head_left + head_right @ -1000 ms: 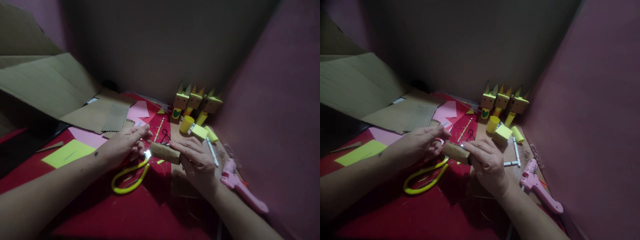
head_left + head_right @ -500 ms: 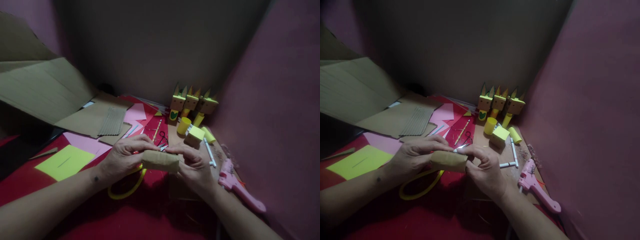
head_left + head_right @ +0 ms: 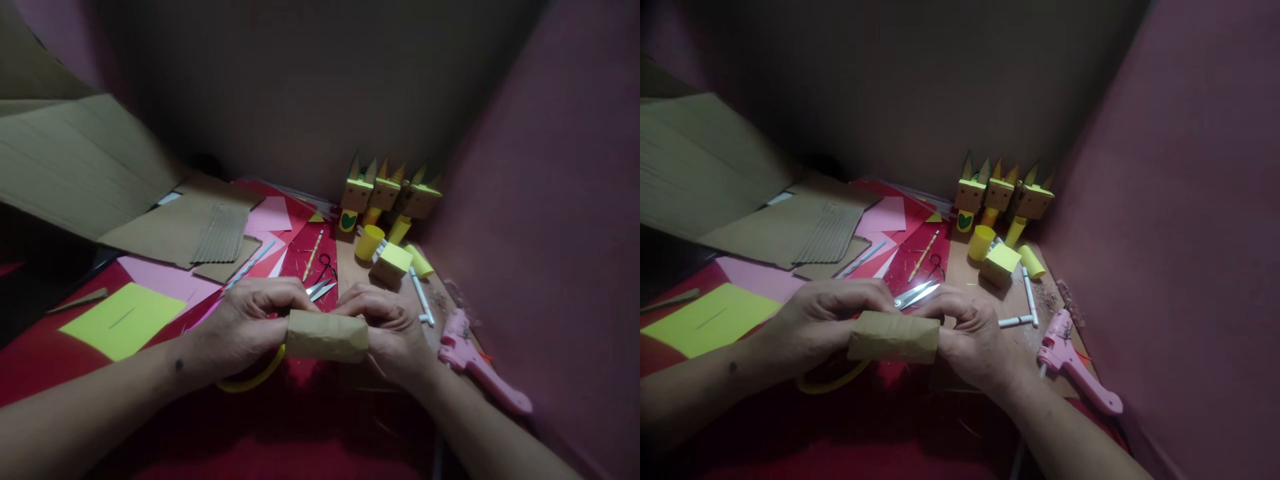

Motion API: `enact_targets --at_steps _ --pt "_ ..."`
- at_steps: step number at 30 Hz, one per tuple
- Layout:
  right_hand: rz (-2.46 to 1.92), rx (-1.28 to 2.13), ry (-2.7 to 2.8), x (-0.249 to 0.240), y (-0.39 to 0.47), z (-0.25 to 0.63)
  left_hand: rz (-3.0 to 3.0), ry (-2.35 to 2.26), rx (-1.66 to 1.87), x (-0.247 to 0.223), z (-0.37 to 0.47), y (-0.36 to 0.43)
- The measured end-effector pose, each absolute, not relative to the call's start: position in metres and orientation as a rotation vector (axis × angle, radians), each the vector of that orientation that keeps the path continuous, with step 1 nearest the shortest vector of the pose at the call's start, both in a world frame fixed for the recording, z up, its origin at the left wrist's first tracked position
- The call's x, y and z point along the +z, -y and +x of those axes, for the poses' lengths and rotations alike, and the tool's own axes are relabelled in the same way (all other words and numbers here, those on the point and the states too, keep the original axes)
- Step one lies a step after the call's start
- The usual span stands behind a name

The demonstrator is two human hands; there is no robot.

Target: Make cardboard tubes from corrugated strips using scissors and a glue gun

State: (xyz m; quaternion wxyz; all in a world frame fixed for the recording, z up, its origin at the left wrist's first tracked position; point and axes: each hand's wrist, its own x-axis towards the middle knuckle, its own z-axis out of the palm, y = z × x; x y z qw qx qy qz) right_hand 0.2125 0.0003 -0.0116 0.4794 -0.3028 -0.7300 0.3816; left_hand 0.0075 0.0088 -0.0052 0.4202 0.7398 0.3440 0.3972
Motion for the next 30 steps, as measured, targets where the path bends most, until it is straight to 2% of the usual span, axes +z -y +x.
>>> enact_targets --at_steps 8,15,18,22,30 --pt "-0.805 0.840 1.770 -0.013 0.002 0.210 1.469 -0.870 0.877 -0.005 0.018 -0.011" --pt "-0.883 1.082 1.675 -0.016 0.000 0.204 1.755 -0.850 1.020 -0.011 0.011 -0.008" --pt "-0.856 0.943 1.792 -0.013 -0.001 0.207 1.917 -0.795 1.072 -0.009 0.007 -0.007" --pt "-0.587 0.669 2.110 -0.009 0.000 0.212 2.110 -0.702 1.028 -0.005 0.006 -0.005" --pt "-0.573 0.620 2.079 -0.006 0.003 0.214 2.110 -0.768 1.070 -0.011 0.007 -0.007"
